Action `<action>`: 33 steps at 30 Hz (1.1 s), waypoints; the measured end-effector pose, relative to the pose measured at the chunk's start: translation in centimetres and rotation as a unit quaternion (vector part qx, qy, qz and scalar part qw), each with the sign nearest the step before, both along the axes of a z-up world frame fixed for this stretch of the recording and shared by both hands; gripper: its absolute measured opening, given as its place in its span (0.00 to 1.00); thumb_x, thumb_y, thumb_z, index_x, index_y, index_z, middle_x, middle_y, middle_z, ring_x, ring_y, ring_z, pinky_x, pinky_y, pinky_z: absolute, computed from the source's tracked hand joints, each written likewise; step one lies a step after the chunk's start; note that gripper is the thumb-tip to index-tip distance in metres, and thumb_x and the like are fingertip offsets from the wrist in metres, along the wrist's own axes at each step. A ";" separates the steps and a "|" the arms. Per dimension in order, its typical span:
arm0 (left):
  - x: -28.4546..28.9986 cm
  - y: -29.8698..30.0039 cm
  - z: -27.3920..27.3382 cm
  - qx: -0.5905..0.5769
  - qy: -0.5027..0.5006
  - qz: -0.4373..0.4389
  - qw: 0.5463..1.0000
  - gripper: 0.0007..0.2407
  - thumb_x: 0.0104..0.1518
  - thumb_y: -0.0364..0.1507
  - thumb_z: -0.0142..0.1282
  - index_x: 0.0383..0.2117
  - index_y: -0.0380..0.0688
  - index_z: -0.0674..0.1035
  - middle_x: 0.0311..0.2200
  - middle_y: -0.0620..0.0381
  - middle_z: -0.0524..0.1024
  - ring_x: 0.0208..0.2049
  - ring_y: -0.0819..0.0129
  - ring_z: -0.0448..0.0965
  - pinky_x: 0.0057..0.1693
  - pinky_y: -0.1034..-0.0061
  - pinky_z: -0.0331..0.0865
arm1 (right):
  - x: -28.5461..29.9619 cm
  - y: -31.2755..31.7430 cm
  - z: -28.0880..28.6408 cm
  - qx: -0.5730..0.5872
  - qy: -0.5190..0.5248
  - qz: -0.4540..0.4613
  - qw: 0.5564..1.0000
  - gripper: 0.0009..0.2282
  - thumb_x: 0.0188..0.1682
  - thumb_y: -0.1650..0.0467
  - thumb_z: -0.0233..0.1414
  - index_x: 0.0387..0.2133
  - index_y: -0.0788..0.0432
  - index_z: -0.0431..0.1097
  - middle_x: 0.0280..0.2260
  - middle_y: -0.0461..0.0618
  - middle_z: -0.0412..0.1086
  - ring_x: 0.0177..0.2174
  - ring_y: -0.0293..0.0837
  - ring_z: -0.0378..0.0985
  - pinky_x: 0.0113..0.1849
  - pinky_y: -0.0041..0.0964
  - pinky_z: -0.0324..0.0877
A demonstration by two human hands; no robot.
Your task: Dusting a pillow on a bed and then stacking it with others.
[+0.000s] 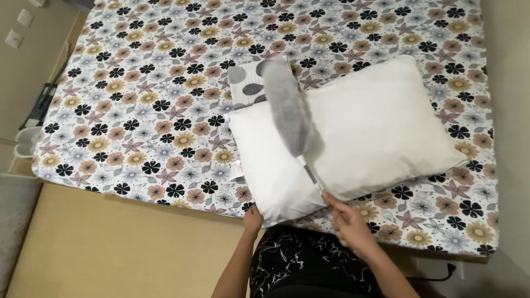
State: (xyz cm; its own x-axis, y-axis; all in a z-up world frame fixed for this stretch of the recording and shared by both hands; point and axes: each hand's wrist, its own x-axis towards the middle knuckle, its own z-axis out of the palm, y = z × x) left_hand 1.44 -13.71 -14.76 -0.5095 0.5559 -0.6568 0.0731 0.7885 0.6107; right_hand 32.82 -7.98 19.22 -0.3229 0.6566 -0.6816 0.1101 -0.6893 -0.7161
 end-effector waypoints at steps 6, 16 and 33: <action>0.1 -0.9 -4.4 0.164 0.201 -0.034 0.965 0.16 0.60 0.35 0.46 0.39 0.32 0.80 0.36 0.37 0.80 0.38 0.42 0.79 0.46 0.57 0.72 | -2.2 -5.4 -4.2 -0.037 -0.029 0.237 0.970 0.22 0.57 0.69 0.45 0.63 0.33 0.64 0.15 0.39 0.56 0.12 0.32 0.51 0.14 0.26 0.52; 0.3 1.0 -2.1 0.092 0.116 -0.015 0.989 0.17 0.65 0.37 0.39 0.42 0.35 0.79 0.38 0.36 0.80 0.42 0.39 0.79 0.50 0.55 0.70 | 12.2 -1.4 -7.0 0.165 -0.308 0.036 0.936 0.17 0.57 0.62 0.46 0.59 0.40 0.68 0.55 0.48 0.70 0.49 0.45 0.72 0.48 0.47 0.69; 1.7 1.0 -1.8 -0.017 0.227 -0.076 0.971 0.14 0.58 0.34 0.44 0.41 0.37 0.78 0.41 0.38 0.80 0.44 0.40 0.80 0.49 0.53 0.74 | 12.3 -8.5 -7.6 0.295 -0.515 0.321 0.738 0.26 0.57 0.65 0.45 0.70 0.29 0.54 0.38 0.45 0.77 0.24 0.50 0.81 0.30 0.44 0.77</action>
State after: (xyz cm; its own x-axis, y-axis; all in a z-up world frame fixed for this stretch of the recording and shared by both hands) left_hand 3.13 -12.71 -16.60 -0.6643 0.6295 -0.4030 0.4467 0.7666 0.4612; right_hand 45.09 -16.53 11.62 -0.2062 0.8741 -0.4397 0.9740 0.1401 -0.1782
